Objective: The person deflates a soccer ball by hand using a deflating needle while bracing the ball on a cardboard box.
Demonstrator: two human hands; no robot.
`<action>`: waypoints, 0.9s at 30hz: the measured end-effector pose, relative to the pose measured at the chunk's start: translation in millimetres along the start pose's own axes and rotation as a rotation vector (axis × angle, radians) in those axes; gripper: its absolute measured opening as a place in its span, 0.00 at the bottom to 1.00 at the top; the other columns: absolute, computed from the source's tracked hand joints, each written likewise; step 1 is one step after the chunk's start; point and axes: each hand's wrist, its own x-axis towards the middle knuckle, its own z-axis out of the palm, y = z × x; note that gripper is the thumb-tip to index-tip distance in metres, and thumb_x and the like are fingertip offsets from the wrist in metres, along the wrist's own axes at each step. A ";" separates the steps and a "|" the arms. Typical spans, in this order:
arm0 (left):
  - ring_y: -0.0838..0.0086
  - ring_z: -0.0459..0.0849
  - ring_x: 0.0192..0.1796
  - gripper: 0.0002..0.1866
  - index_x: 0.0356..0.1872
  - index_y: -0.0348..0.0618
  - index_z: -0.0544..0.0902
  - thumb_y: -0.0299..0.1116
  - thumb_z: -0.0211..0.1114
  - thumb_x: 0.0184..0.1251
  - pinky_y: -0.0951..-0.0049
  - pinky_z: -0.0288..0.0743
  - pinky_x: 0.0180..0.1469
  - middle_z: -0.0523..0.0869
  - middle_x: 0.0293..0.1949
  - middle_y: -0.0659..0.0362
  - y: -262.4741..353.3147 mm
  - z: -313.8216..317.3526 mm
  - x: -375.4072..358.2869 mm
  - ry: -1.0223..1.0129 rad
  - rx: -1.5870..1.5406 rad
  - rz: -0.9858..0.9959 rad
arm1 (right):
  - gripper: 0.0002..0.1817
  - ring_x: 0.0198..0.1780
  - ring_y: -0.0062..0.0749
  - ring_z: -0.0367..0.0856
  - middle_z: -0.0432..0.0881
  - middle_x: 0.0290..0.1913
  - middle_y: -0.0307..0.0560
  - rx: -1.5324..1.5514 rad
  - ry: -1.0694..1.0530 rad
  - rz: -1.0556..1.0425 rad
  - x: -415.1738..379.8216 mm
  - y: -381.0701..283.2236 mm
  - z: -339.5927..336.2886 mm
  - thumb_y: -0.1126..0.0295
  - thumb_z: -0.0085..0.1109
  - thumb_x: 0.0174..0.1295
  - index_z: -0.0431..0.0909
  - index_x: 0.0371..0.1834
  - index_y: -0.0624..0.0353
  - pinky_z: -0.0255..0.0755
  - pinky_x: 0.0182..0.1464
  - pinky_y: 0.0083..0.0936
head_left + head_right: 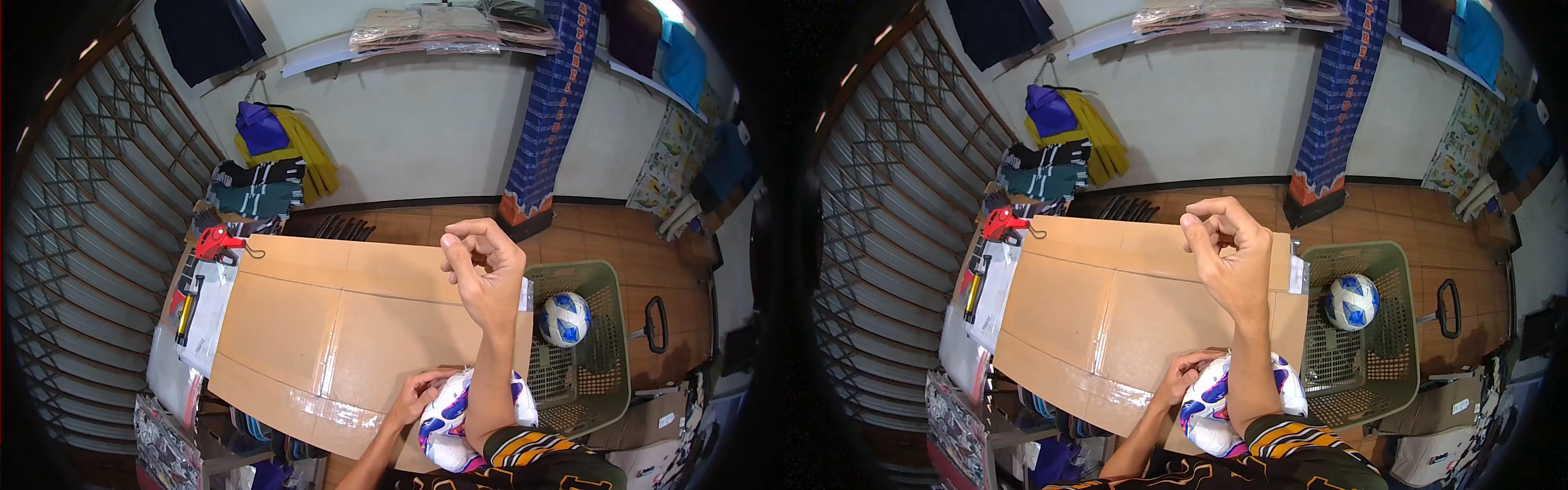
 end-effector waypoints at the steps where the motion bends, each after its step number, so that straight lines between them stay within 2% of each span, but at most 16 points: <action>1: 0.63 0.80 0.65 0.49 0.63 0.26 0.81 0.71 0.63 0.65 0.63 0.69 0.70 0.82 0.64 0.44 0.0 -0.1 0.1 0.001 0.001 0.003 | 0.02 0.24 0.12 0.80 0.81 0.20 0.34 0.001 0.002 0.004 -0.2 0.0 0.1 0.76 0.66 0.67 0.84 0.40 0.61 0.65 0.27 0.13; 23: 0.62 0.80 0.66 0.46 0.63 0.26 0.80 0.68 0.65 0.66 0.63 0.68 0.71 0.82 0.64 0.44 -5.7 -2.8 0.5 -0.011 -0.038 0.017 | 0.03 0.24 0.11 0.79 0.81 0.19 0.34 -0.007 0.001 -0.004 -0.5 0.3 -0.2 0.77 0.67 0.66 0.84 0.40 0.62 0.64 0.26 0.13; 25: 0.64 0.80 0.65 0.42 0.64 0.28 0.80 0.63 0.68 0.68 0.63 0.69 0.70 0.83 0.64 0.45 -8.0 -3.3 1.3 -0.022 -0.086 0.057 | 0.03 0.24 0.11 0.79 0.81 0.19 0.34 -0.009 0.000 -0.007 -0.4 1.3 -0.4 0.77 0.67 0.66 0.84 0.40 0.62 0.64 0.26 0.13; 27: 0.64 0.80 0.65 0.42 0.64 0.27 0.80 0.63 0.67 0.68 0.63 0.69 0.70 0.83 0.64 0.45 -4.5 -2.4 1.6 -0.024 -0.081 0.057 | 0.03 0.24 0.11 0.79 0.81 0.20 0.34 -0.010 -0.001 -0.010 -0.4 1.6 -0.6 0.77 0.67 0.66 0.84 0.40 0.62 0.64 0.26 0.13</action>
